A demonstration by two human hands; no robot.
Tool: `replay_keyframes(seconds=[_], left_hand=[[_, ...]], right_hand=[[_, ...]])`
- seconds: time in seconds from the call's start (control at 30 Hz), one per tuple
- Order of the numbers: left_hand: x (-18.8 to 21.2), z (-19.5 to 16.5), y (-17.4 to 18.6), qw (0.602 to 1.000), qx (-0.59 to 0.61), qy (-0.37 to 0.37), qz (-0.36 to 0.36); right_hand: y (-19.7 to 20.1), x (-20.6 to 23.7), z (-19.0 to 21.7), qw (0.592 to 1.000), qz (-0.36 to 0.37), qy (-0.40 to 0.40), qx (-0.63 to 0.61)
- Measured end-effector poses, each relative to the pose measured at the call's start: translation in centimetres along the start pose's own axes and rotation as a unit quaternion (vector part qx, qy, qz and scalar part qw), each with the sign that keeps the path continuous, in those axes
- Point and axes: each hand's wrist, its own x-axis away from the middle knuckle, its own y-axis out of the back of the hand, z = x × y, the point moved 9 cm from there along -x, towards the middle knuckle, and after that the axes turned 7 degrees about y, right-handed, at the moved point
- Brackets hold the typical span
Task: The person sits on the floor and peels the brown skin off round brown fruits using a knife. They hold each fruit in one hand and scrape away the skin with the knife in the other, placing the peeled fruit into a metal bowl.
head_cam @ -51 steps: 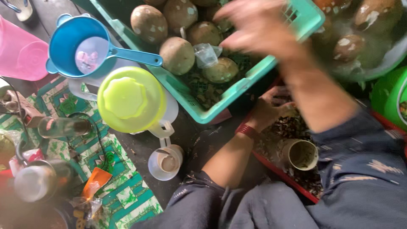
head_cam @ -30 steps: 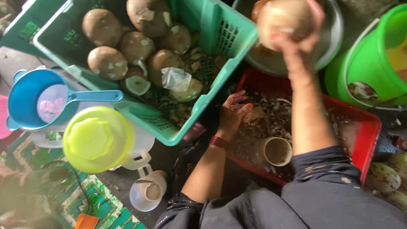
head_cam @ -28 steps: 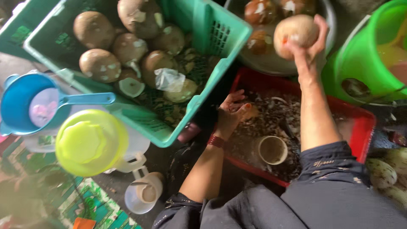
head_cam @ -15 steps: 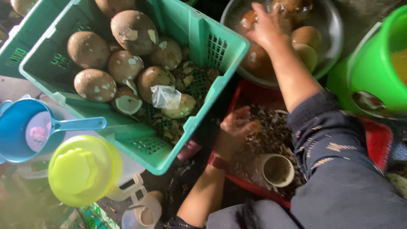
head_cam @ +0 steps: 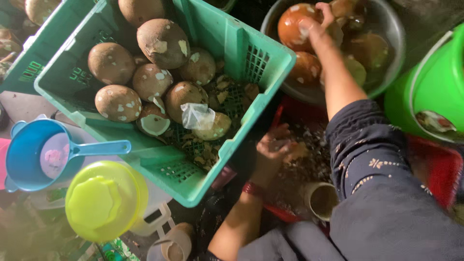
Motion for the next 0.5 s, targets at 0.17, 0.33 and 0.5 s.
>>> replay_keyframes(seconds=[0.17, 0.33, 0.5], left_hand=[[0.0, 0.0, -1.0, 0.999, 0.003, -0.039, 0.009], [1.1, -1.7, -1.1, 0.998, -0.063, 0.022, 0.010], [0.9, -2.5, -1.9, 0.982, -0.123, 0.144, 0.009]], right_hand=[[-1.4, -0.1, -3.8, 0.977, 0.088, -0.054, -0.185], [-3.7, -1.6, -4.5, 0.985, 0.047, -0.024, -0.163], [-6.2, -2.4, -6.8, 0.940, 0.084, -0.172, -0.284]])
